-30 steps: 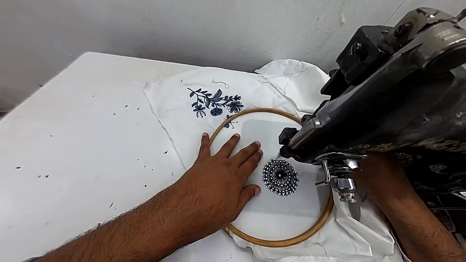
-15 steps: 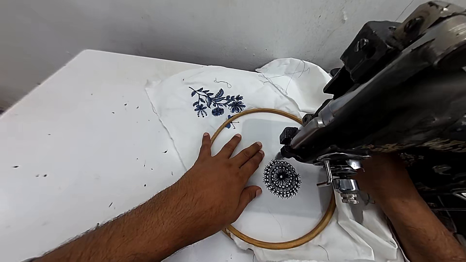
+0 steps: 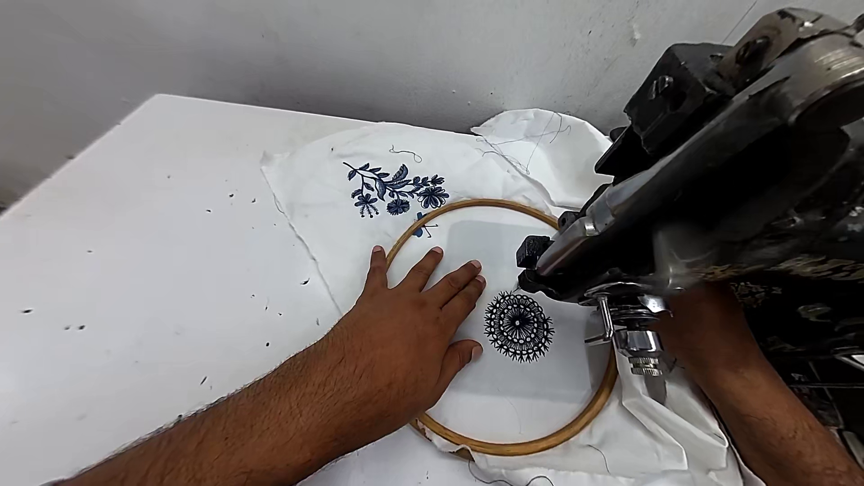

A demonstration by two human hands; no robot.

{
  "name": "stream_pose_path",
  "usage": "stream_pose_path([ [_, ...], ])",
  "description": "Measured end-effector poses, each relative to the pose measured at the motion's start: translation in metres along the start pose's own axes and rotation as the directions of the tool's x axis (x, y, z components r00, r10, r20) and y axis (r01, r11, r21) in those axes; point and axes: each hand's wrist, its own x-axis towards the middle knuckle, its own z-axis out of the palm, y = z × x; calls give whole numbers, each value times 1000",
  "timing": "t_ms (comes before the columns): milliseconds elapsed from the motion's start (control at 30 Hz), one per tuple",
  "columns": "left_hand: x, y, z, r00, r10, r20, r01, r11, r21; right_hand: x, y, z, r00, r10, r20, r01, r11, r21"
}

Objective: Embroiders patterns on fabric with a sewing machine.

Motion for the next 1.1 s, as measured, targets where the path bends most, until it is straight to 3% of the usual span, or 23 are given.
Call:
stream_pose_path([
  [567,-2,3,-3,999,7,44,-7,1000,5,2,-2,-4,1000,10,26,-9,1000,-26],
  [1100,0,-1,0,1000,-5,0,5,1000,-5,1,-3,0,1000,30,-2,-30,999,9],
])
